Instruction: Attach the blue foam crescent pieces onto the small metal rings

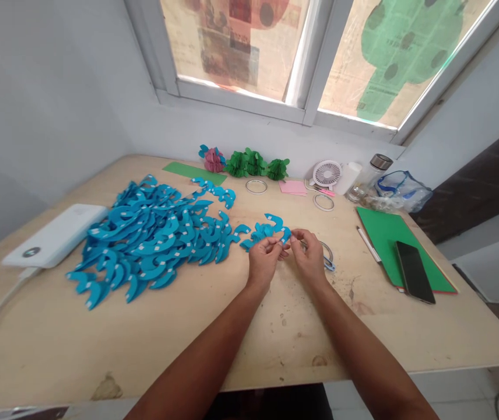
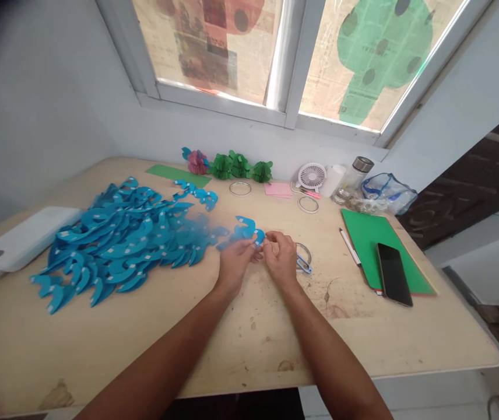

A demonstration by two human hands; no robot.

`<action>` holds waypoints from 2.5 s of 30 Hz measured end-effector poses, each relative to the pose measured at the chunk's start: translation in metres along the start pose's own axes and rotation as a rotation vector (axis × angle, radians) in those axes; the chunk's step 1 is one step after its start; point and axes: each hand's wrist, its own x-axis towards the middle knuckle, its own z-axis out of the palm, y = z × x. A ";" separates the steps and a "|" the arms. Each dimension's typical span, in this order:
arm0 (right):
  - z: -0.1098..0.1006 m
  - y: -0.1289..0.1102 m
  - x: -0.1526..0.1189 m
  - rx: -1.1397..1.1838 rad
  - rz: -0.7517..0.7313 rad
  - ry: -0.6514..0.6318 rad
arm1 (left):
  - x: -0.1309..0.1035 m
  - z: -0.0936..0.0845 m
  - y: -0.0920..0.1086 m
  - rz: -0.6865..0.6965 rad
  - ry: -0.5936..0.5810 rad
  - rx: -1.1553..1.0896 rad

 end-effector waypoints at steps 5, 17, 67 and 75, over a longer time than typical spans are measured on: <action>0.001 0.010 0.003 0.204 0.148 -0.119 | -0.001 0.000 0.000 -0.009 -0.026 0.029; 0.001 0.004 0.003 0.231 0.172 -0.102 | 0.002 -0.004 -0.005 0.022 -0.084 0.040; -0.035 0.032 0.020 -0.009 0.175 0.005 | 0.005 -0.006 0.000 -0.052 0.049 -0.100; -0.046 0.056 0.022 -0.468 0.061 -0.174 | -0.003 -0.002 -0.005 -0.082 -0.047 0.053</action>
